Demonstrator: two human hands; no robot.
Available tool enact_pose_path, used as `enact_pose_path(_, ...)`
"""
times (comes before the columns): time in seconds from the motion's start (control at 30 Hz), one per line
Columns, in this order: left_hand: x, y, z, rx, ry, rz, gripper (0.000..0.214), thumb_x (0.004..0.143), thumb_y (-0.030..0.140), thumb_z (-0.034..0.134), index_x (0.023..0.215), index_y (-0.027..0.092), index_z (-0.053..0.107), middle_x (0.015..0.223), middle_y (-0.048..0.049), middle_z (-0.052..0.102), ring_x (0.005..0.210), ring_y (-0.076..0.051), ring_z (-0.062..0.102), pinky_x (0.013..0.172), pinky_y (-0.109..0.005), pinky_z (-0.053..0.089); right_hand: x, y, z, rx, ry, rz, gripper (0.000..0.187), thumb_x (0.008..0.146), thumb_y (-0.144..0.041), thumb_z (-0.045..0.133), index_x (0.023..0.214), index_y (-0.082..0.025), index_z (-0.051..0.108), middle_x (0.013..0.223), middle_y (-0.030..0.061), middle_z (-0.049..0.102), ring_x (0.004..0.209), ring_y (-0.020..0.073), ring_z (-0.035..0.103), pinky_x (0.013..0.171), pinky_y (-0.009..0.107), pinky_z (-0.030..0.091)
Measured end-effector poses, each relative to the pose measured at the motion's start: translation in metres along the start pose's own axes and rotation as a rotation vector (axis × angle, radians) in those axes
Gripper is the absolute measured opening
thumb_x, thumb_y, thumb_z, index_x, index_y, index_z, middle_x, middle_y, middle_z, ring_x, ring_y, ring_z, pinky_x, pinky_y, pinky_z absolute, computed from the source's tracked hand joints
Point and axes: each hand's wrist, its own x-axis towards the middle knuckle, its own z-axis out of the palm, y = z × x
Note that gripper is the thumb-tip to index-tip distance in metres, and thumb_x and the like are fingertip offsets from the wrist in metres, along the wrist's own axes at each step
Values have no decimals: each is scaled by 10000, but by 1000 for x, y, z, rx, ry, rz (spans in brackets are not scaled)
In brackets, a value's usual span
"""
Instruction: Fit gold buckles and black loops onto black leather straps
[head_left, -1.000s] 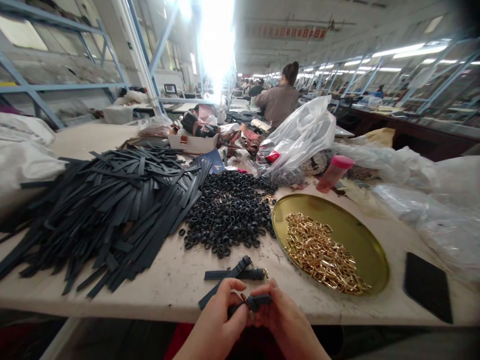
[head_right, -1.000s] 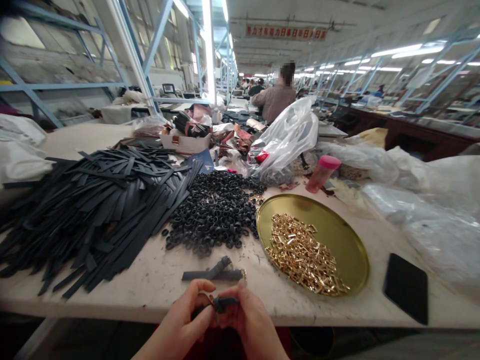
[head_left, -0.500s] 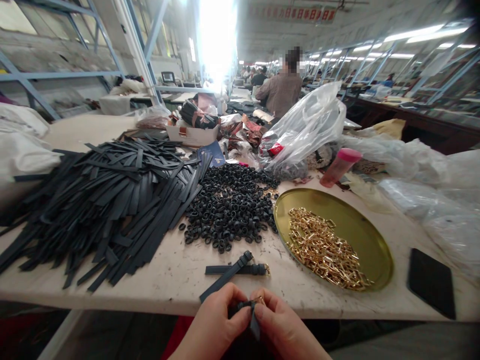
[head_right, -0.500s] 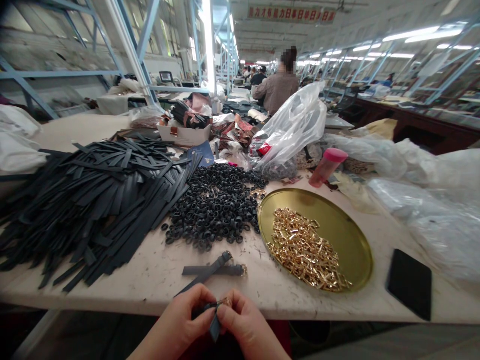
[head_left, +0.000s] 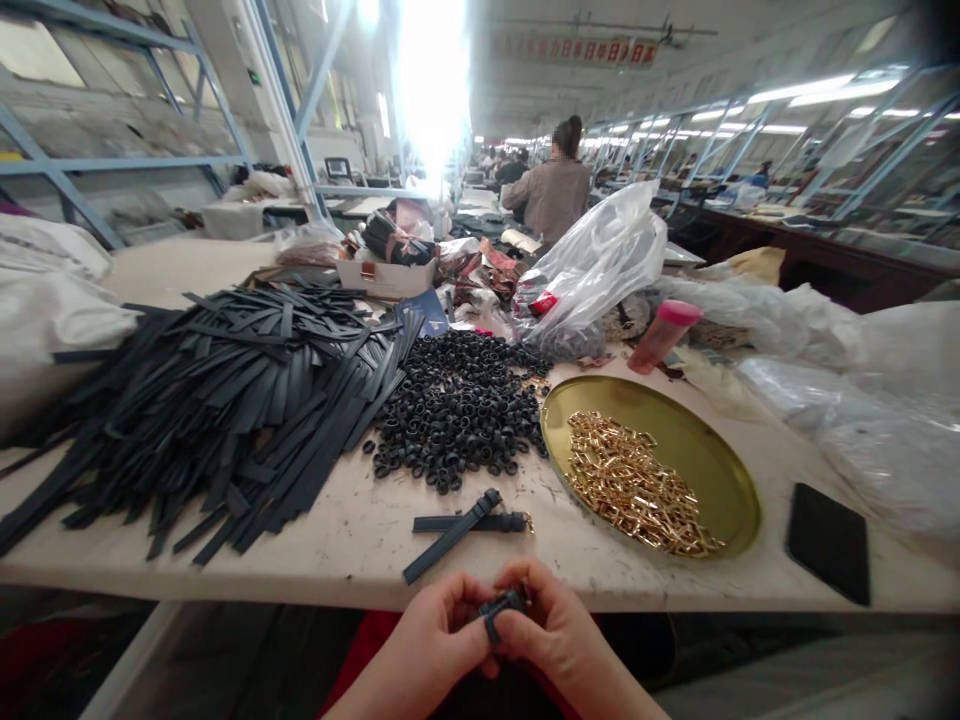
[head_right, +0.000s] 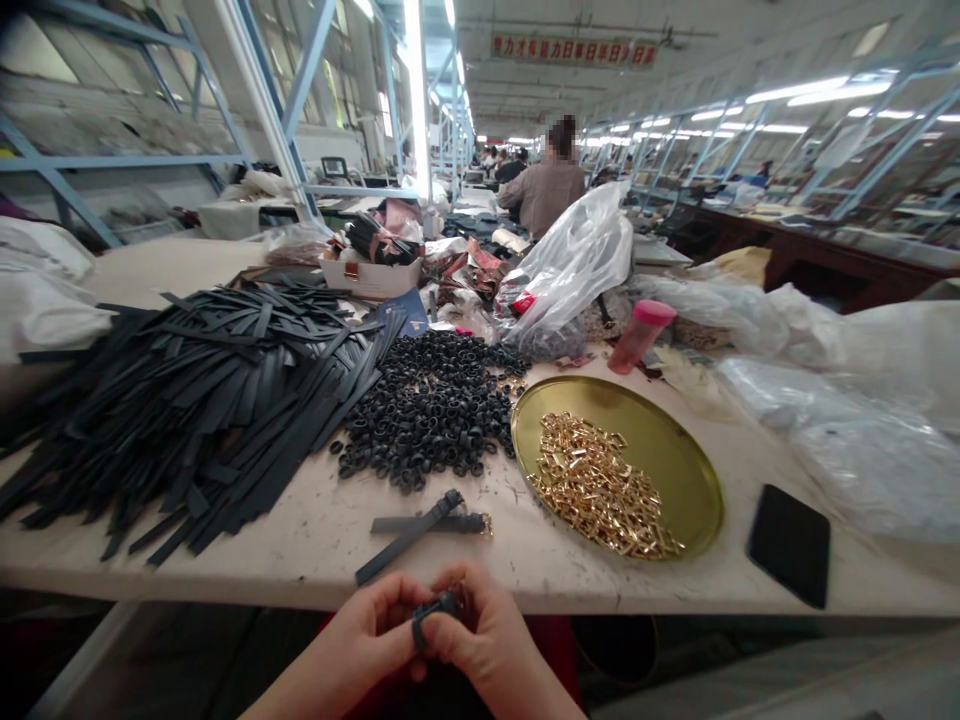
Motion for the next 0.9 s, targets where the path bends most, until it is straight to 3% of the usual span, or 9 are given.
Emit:
enact_pose_path(0.1,-6,-4,0,26,-19,-2,237,673,310,651,776,138,524,633,12,621,529,-87,533,511,-199,375,-9,-2,-2,-31,-98,32,309,662,-402,685,739,-172,493,537,-60,539,447,58,462,433,170,300)
enact_pose_path(0.23,-13,-3,4,4,-22,-18,92,664,180,566,728,152,506,561,35,606,475,-76,522,482,-190,365,-15,3,0,212,-123,84,303,699,-413,648,726,-184,452,534,-41,562,449,82,525,396,157,312)
enact_pose_path(0.4,-20,5,8,4,7,-120,112,598,147,532,709,144,514,553,21,624,448,-73,521,462,-185,338,-16,12,3,358,-158,174,294,702,-398,632,736,-197,419,527,-31,573,406,74,511,367,141,309)
enact_pose_path(0.5,-21,5,8,12,31,-145,137,615,186,556,737,140,514,563,19,626,452,-65,517,454,-176,305,-15,14,2,209,-108,148,269,722,-409,583,740,-201,412,509,-50,545,386,65,460,377,155,308)
enact_pose_path(0.63,-19,0,6,18,-10,-145,176,646,236,576,779,131,533,605,9,639,481,-73,550,466,-177,317,-13,15,-5,-298,38,-65,143,705,-280,580,684,-190,471,483,-84,443,433,66,390,423,180,283)
enact_pose_path(0.7,-16,-2,4,13,-43,-149,205,645,223,582,822,126,550,643,6,644,519,-78,573,490,-181,339,-13,14,-8,-443,79,-132,86,683,-220,578,668,-190,498,496,-85,417,467,73,370,445,191,278)
enact_pose_path(0.8,-13,-3,2,19,-70,-168,228,640,213,597,846,124,555,655,3,646,539,-85,585,499,-184,353,-13,11,-12,-456,69,-91,65,686,-211,564,680,-193,502,502,-86,424,464,76,372,447,194,282)
enact_pose_path(0.9,-12,0,1,11,-72,-186,217,650,239,609,825,126,547,644,-3,652,531,-88,586,491,-184,352,-14,8,-14,-303,-21,25,112,712,-265,564,732,-193,480,512,-84,472,437,73,410,442,187,308)
